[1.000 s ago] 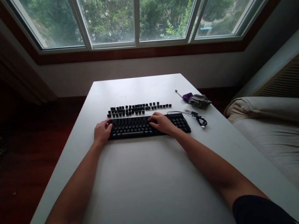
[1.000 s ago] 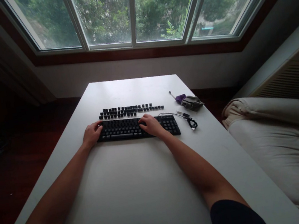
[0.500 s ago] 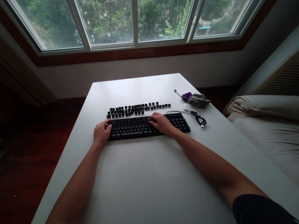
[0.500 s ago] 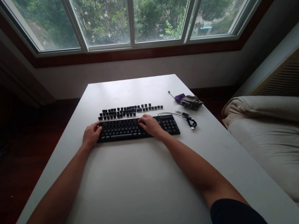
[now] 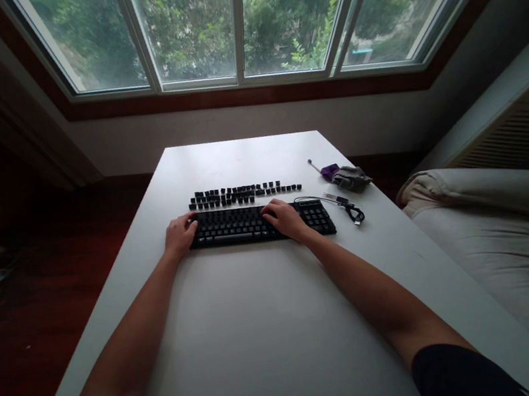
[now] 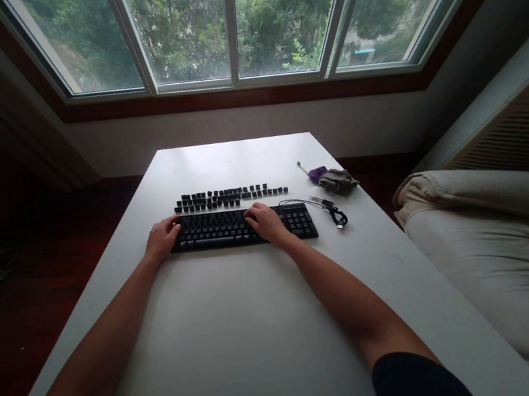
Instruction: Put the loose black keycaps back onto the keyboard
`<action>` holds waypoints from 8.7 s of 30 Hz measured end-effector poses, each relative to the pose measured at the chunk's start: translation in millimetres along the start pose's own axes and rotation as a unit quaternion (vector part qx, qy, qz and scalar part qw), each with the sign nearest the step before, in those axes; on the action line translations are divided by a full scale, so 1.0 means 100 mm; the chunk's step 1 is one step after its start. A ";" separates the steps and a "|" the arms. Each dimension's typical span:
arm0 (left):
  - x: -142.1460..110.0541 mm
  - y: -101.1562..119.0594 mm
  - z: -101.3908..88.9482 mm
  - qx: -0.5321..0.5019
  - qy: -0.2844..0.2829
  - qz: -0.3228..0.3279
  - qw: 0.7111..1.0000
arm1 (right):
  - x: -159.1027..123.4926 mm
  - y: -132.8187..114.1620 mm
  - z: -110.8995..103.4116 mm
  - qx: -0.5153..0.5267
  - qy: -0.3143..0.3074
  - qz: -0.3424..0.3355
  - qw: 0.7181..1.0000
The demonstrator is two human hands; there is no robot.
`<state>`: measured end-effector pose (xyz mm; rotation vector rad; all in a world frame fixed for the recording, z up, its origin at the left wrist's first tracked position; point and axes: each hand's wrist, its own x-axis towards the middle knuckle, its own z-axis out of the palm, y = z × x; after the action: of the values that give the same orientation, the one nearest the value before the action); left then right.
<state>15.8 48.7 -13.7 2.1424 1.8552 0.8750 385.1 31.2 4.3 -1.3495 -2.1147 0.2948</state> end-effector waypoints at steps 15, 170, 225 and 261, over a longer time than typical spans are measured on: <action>-0.05 0.18 -0.07 0.008 0.059 0.122 0.991 | -0.01 0.00 -0.03 0.006 -0.013 -0.014 1.000; -0.38 0.94 0.24 0.040 -0.101 0.378 0.920 | 0.30 -0.26 -0.10 -0.075 -0.128 -0.064 0.987; -0.34 0.98 0.22 0.040 -0.107 0.377 0.919 | 0.97 -0.17 0.35 -0.224 -0.092 0.062 0.968; -0.35 0.97 0.26 0.045 -0.093 0.382 0.918 | 0.38 -0.17 0.05 0.036 -0.086 -0.036 0.995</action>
<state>109.6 1.9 1.6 2.9333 0.9529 0.6592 357.7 57.0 22.6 -1.2421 -2.2654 0.4670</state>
